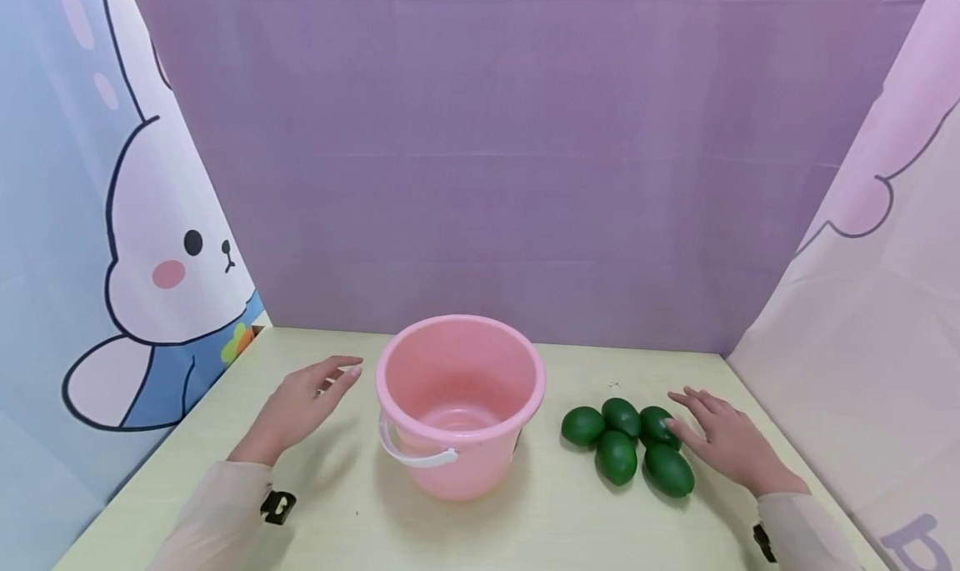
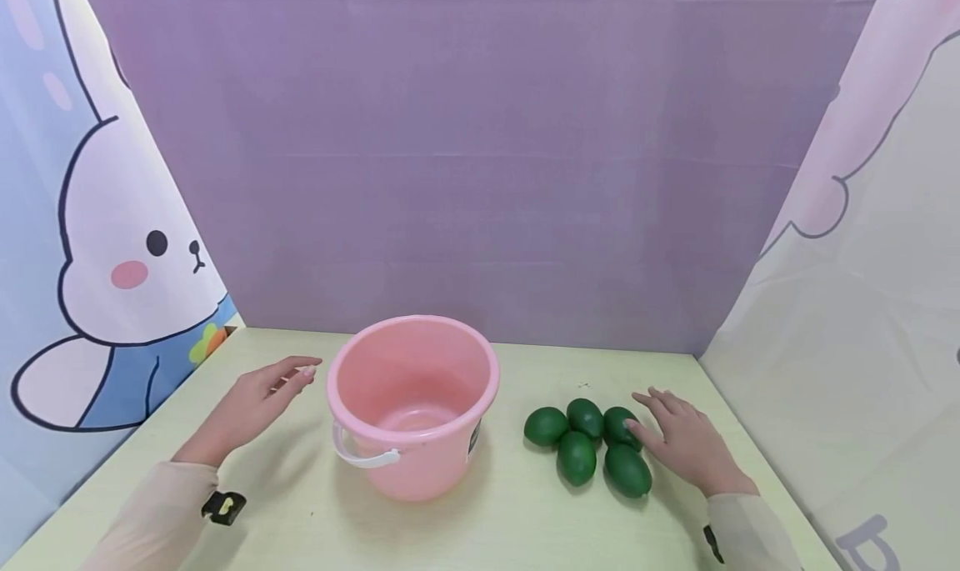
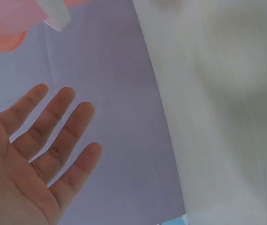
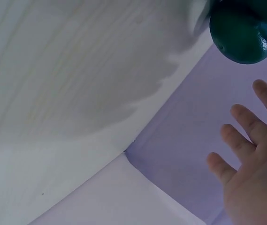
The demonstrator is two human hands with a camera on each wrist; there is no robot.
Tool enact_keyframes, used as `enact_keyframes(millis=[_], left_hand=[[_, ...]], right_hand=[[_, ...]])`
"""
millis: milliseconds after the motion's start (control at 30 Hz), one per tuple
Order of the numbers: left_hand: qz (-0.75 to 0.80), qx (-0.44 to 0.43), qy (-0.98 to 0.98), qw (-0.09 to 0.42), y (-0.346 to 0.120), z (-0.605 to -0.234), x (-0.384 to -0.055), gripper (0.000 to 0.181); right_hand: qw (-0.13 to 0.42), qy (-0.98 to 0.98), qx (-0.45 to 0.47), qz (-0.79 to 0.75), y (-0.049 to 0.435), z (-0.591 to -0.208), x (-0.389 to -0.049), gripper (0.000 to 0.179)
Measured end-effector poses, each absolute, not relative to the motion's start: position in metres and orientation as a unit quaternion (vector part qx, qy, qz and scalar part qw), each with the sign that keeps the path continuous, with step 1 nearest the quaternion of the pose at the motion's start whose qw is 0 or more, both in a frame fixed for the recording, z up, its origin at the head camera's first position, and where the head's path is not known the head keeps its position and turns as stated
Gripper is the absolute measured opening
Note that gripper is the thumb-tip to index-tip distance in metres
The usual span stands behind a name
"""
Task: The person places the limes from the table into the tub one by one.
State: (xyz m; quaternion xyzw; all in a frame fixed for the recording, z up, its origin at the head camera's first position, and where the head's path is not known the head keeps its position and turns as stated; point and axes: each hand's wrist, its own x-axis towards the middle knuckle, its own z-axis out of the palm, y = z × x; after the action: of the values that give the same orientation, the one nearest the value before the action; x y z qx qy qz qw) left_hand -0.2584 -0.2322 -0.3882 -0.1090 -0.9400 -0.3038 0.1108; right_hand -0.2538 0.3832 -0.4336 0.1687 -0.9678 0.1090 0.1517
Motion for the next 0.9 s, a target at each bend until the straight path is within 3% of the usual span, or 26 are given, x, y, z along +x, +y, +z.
enact_keyframes(millis=[267,900], left_hand=[[-0.369,-0.127,-0.915,0.105,-0.220,-0.385,-0.255,0.045],[-0.514,-0.080,-0.853,0.042,-0.197,-0.377,-0.251,0.050]], right_hand=[[0.156,-0.965,0.175,0.117,0.379,-0.433,-0.255,0.053],[0.156,-0.964,0.180,0.121,0.374,-0.438,-0.258,0.054]])
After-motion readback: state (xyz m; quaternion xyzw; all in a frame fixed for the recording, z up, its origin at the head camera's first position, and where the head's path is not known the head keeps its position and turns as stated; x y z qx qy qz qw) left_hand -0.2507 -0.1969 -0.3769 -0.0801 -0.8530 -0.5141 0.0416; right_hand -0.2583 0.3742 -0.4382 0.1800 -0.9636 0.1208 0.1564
